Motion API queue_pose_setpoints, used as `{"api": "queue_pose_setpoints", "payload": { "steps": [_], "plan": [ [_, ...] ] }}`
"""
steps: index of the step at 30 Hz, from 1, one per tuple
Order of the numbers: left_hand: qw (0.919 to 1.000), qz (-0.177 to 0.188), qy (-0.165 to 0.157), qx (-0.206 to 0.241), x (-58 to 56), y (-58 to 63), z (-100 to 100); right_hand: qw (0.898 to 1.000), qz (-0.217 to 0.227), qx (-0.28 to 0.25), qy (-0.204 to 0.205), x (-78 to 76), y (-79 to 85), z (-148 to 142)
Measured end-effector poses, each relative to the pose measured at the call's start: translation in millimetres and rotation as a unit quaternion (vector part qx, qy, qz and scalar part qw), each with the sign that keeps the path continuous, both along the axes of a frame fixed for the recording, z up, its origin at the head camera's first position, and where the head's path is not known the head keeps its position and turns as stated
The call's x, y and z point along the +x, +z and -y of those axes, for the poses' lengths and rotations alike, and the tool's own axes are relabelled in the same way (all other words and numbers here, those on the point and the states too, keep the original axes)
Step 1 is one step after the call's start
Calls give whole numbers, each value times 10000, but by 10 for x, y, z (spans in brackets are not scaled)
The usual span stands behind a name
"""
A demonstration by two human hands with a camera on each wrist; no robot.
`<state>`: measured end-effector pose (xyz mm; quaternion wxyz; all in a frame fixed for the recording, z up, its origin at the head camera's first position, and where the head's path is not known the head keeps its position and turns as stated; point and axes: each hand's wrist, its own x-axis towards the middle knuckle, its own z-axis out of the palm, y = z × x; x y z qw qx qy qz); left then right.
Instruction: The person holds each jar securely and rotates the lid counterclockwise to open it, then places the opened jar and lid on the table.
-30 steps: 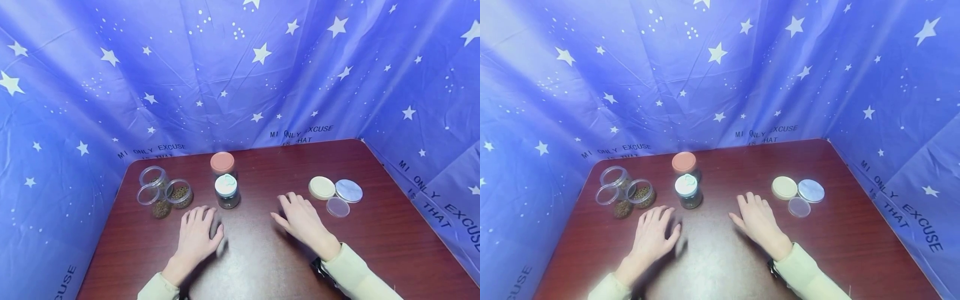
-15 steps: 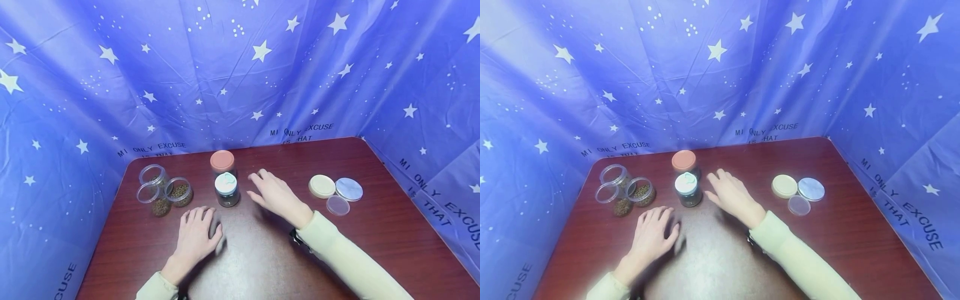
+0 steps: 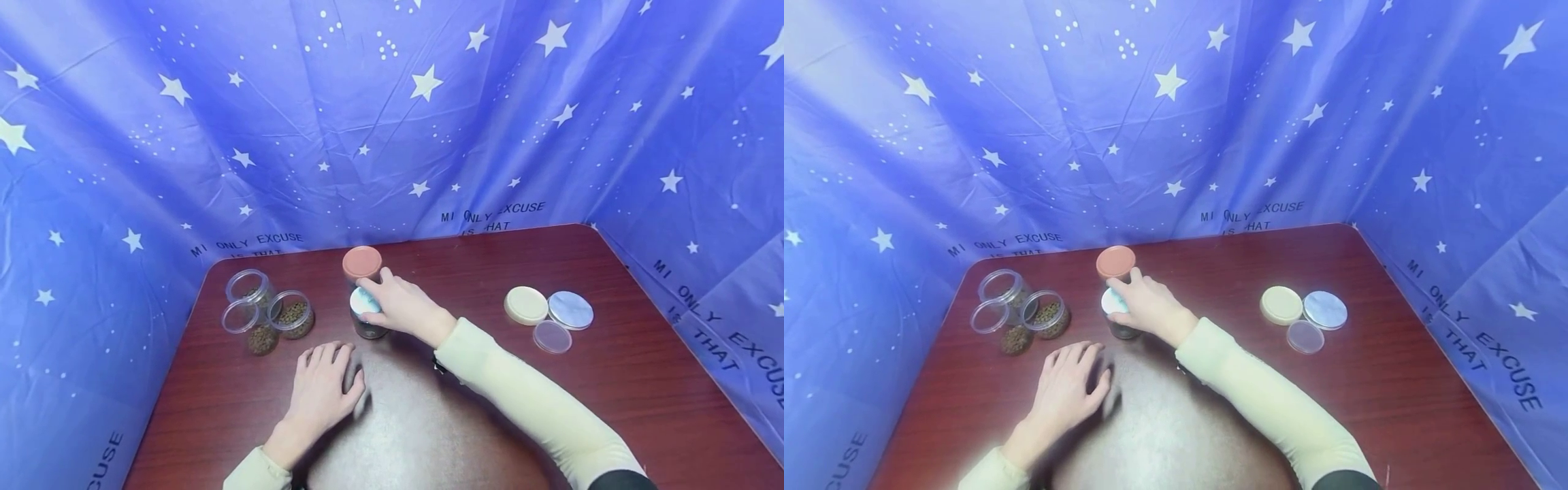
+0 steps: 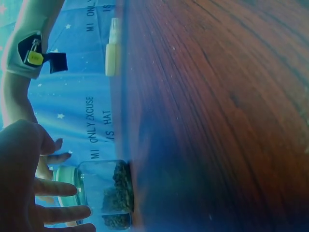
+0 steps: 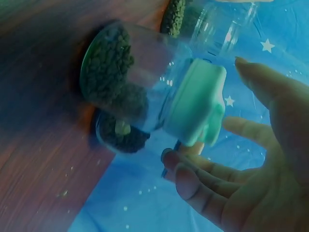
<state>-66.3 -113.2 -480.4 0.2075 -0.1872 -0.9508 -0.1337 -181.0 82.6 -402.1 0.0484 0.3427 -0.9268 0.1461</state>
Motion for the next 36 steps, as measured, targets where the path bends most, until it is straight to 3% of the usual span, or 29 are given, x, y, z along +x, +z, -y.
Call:
{"api": "queue_pose_setpoints", "payload": {
  "steps": [5,9,15,24,30,36],
  "plan": [
    [10000,-26,-12,8,8,-15,-17,9997,185,96,-128,-17,-44,122],
    [10000,-27,-38,22,10,-8,-31,9997,88,86,-201,-29,-87,169],
    [9999,-103,-90,48,-8,11,-55,9998,-72,44,-159,-59,-124,179],
    [10000,17,-5,-25,18,-24,-48,9997,135,138,-161,-64,-147,117],
    [9999,90,34,-52,42,-50,-30,9988,359,-63,-331,37,-150,-83],
    [9998,76,89,-137,6,-35,0,9962,329,-509,-630,244,-45,-297]
  ]
}}
